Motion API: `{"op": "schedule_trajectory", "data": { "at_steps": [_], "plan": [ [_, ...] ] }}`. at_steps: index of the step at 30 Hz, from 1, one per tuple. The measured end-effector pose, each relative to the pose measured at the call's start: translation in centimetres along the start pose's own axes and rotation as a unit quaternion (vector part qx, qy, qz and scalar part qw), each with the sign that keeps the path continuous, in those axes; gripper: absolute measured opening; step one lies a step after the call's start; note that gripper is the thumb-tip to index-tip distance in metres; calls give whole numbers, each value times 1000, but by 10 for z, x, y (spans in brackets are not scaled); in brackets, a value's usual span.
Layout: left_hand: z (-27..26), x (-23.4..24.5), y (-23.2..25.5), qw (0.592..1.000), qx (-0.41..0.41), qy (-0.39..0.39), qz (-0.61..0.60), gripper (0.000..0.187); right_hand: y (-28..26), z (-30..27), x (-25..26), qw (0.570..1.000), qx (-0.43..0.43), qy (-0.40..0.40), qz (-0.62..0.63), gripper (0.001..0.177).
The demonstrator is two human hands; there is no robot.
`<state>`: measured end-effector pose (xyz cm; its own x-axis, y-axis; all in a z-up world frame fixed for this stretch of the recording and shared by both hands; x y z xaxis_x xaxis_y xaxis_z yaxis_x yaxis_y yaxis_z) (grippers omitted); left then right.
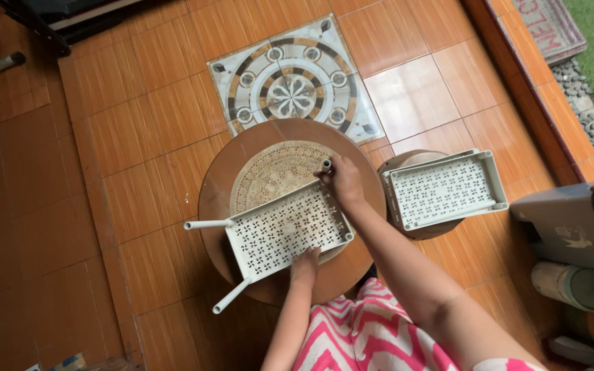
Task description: The person assembles a three-tiered plastic shelving unit by inserting white plastic legs into the corner sockets of each tray. They handle the trays and legs by hand, placing the trays on a round table and a small stool, then inserting the legs one at a time into each tray.
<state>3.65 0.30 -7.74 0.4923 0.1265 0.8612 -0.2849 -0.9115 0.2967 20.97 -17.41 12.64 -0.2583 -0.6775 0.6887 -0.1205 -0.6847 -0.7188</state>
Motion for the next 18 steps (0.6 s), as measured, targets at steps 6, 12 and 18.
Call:
{"op": "schedule_trajectory", "data": {
  "at_steps": [6, 12, 18],
  "plan": [
    [2, -7, -4, 998, -45, -31, -12, 24, -12, -4, 7, 998, 64, -18, -11, 20],
    [10, -9, -10, 995, -43, -52, -67, 24, -15, 3, 15, 992, 105, -66, 11, 16],
    [10, -11, -10, 993, -45, -53, -96, 26, -23, 22, 14, 941, 203, -269, 19, 17]
  ]
}}
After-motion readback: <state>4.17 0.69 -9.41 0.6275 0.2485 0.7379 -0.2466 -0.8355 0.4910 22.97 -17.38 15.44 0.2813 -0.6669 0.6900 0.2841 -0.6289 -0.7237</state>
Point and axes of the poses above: each hand's wrist, its own z-axis towards the middle knuckle, its own x-axis out of the back of the hand, y = z × x, the point moved 7 cm from there along z, towards the middle knuckle
